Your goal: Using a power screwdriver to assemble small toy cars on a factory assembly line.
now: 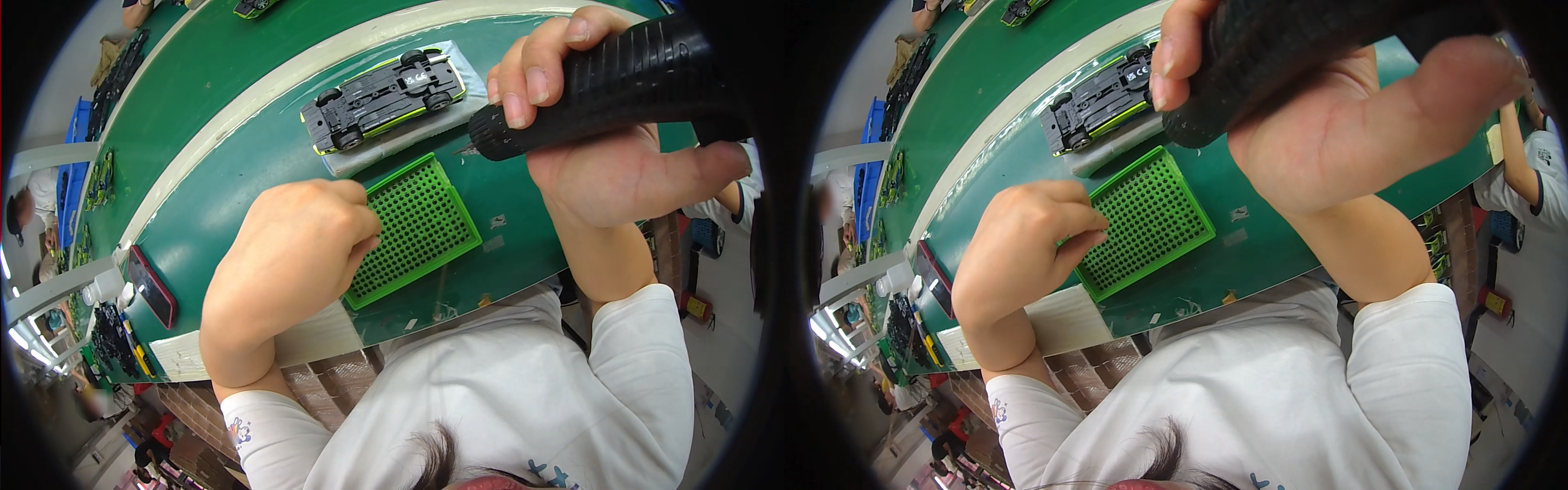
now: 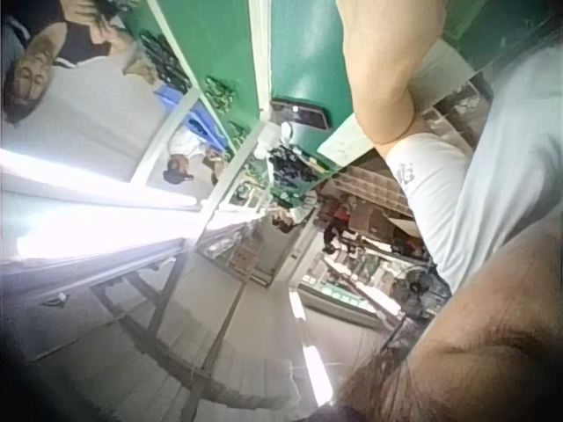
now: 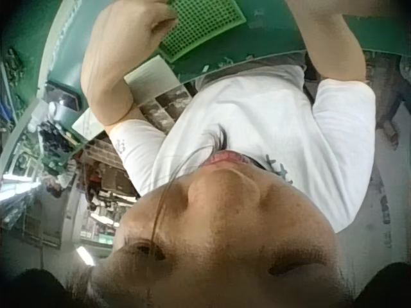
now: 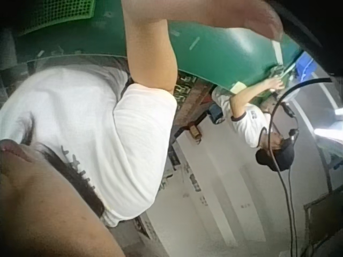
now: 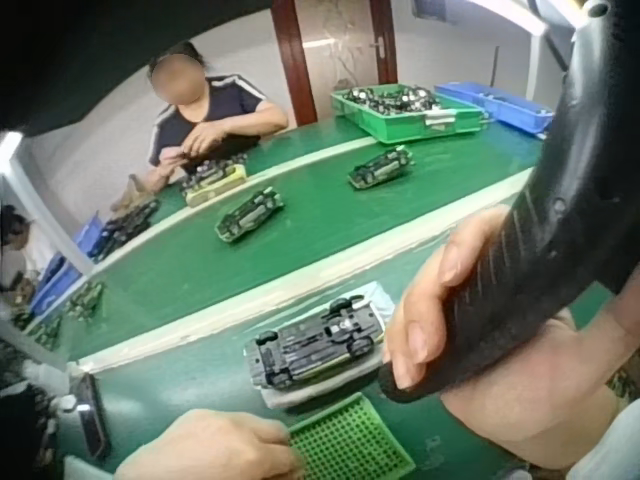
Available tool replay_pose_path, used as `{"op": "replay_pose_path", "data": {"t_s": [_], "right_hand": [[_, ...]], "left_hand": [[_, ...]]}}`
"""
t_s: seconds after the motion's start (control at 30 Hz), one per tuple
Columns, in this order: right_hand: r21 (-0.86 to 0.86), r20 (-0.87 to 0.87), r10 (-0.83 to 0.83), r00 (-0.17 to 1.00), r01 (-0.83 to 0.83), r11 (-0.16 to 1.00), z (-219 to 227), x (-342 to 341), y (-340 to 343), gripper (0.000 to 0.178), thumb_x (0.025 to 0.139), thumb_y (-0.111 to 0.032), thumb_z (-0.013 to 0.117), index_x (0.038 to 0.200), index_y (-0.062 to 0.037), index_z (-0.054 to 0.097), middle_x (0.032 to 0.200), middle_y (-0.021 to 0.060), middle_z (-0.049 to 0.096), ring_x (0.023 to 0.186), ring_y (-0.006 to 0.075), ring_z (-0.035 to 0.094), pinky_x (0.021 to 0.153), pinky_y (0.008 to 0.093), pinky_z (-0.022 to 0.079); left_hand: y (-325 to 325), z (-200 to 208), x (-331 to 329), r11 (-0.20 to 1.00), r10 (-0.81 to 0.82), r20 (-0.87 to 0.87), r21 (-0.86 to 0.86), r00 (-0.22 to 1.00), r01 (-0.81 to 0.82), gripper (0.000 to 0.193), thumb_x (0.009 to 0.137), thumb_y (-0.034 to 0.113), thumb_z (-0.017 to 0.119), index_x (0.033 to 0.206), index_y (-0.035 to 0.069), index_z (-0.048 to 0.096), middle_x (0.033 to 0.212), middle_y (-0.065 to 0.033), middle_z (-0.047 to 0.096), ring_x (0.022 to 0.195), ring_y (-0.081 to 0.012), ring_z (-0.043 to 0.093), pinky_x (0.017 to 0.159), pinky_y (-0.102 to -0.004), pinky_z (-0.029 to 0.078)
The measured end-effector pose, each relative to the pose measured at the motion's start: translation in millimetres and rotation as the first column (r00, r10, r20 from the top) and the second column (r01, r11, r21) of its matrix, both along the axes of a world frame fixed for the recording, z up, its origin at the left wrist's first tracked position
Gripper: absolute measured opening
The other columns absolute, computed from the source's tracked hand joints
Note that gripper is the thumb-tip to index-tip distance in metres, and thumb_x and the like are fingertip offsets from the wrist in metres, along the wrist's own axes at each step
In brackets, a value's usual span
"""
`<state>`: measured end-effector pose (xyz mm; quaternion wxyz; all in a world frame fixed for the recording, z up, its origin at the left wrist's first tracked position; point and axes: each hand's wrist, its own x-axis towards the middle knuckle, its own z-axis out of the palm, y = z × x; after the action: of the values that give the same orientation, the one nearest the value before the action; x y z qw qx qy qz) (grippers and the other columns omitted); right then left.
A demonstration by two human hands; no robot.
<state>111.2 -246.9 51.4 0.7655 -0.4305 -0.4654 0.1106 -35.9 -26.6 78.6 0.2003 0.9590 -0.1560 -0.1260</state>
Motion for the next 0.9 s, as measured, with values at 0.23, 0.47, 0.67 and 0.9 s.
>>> {"op": "replay_pose_path", "data": {"t_s": [0.23,0.47,0.67,0.9], "right_hand": [[0.030,-0.068,0.027,0.997,-0.025,0.999,-5,-5,8,0.106,0.063,-0.101,0.035,0.113,-0.0091,0.052,0.085,0.0055,0.055,0.070,0.0173,0.054,0.070,0.0332,0.044],[0.039,-0.082,0.037,0.996,-0.034,0.999,5,-8,10,0.105,0.063,-0.100,0.036,0.114,-0.0098,0.052,0.086,0.0049,0.055,0.071,0.0168,0.054,0.071,0.0329,0.044],[0.043,-0.101,0.039,0.994,-0.035,0.998,13,-13,16,0.104,0.063,-0.100,0.037,0.115,-0.0105,0.051,0.086,0.0044,0.055,0.071,0.0163,0.055,0.072,0.0327,0.044],[0.048,-0.135,0.031,0.990,-0.025,0.999,20,-17,13,0.103,0.063,-0.099,0.039,0.116,-0.0112,0.051,0.087,0.0037,0.055,0.072,0.0158,0.055,0.073,0.0325,0.044]], "left_hand": [[5,-2,-4,0.999,0.009,-0.008,-0.040,1.000,-0.010,0.010,0.077,0.010,0.068,0.070,0.003,0.065,0.074,-0.0117,0.061,0.071,-0.0335,0.062,0.063,-0.0433,0.049],[-15,-27,15,0.925,0.152,0.172,-0.373,0.973,-0.078,0.009,0.080,0.004,0.075,0.084,0.000,0.068,0.073,-0.0087,0.061,0.060,-0.0208,0.056,0.053,-0.0309,0.044],[-21,-48,22,0.878,0.193,0.327,-0.478,0.925,-0.014,0.011,0.081,0.005,0.077,0.083,0.000,0.068,0.072,-0.0068,0.061,0.058,-0.0164,0.055,0.051,-0.0278,0.042],[-30,-50,23,0.830,0.275,0.210,-0.544,0.938,-0.122,0.011,0.078,0.006,0.078,0.085,0.003,0.070,0.079,-0.0058,0.063,0.060,-0.0154,0.059,0.052,-0.0274,0.047]]}}
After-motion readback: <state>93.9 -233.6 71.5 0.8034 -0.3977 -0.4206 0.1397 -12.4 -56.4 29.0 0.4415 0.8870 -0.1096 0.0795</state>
